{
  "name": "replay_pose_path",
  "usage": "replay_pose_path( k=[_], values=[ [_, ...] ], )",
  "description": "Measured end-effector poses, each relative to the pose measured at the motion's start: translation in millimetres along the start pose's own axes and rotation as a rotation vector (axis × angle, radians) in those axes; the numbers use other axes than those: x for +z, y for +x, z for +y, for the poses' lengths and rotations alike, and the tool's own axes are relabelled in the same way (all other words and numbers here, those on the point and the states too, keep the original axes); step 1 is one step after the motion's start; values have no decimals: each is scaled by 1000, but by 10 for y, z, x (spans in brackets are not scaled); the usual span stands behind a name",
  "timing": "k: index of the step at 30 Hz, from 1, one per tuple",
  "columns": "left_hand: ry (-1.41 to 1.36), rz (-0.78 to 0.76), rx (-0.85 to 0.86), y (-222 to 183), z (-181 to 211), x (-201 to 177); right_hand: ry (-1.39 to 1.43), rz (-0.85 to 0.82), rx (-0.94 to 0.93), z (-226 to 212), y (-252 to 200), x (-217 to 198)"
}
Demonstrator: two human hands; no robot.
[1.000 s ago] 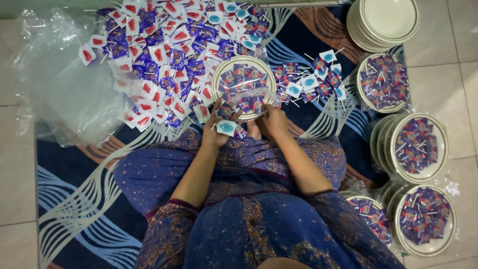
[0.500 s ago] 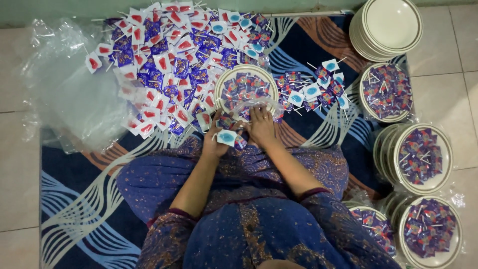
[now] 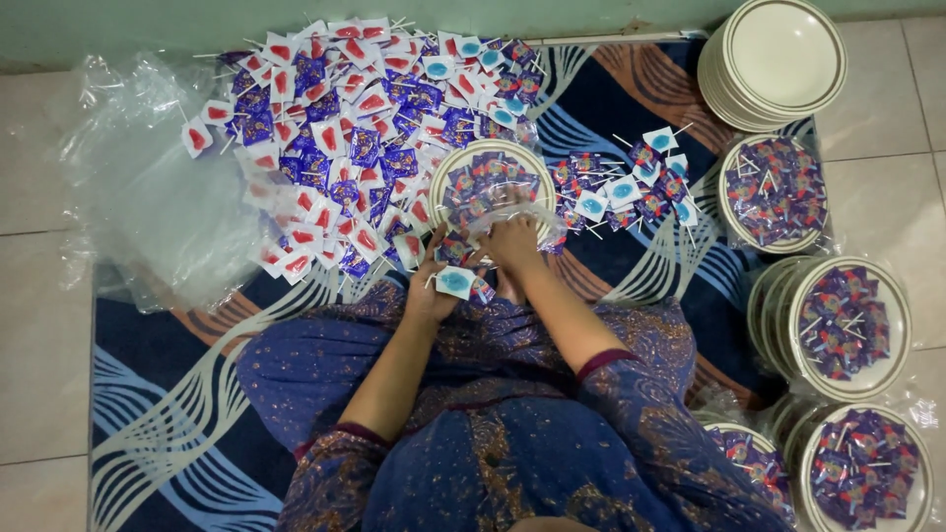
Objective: The person picks up a plate, places several small packets onto it, and slides the plate into a plastic bag. They then continue to arrange more packets onto subsequent plates from a pile and stack the finished items.
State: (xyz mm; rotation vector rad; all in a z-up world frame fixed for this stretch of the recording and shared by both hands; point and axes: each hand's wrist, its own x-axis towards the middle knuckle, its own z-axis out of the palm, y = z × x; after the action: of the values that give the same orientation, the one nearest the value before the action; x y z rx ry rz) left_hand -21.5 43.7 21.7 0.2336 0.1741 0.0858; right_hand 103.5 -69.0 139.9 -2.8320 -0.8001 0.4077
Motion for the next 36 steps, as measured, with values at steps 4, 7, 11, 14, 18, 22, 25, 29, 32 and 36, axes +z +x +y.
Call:
replay_pose_path(
  k=[4,7,11,14,18,22,25,29,32,36],
  values=[
    [-48,-20,26,18,6,69,-59,-99,-4,-77,-11,-228],
    [-56,-37,40,48,27,115,20,-22,-70,149,6,236],
    [-47,15,81,20,37,305,242,32,-86,439,-278,806],
    [-89,-6,63,198,-31,-20,592,159,-133,538,-469,795],
    [-52,-42,89,286,-84,70,1226,29,180,254,-797,395],
    [-30,-61,103,379,-149,120,1470,63,197,496,-594,647],
    [-52,-66,108,401,-105,109,1343,113,200,749,-441,830],
    [-77,-24,68,197,110,343,1414,146,45,794,-579,359],
    [-57,88,-69,185,100,321,1192,-33,-328,822,-709,-61],
    [60,101,-165,-40,-212,597,933,-133,-278,640,-629,-177]
  ],
)
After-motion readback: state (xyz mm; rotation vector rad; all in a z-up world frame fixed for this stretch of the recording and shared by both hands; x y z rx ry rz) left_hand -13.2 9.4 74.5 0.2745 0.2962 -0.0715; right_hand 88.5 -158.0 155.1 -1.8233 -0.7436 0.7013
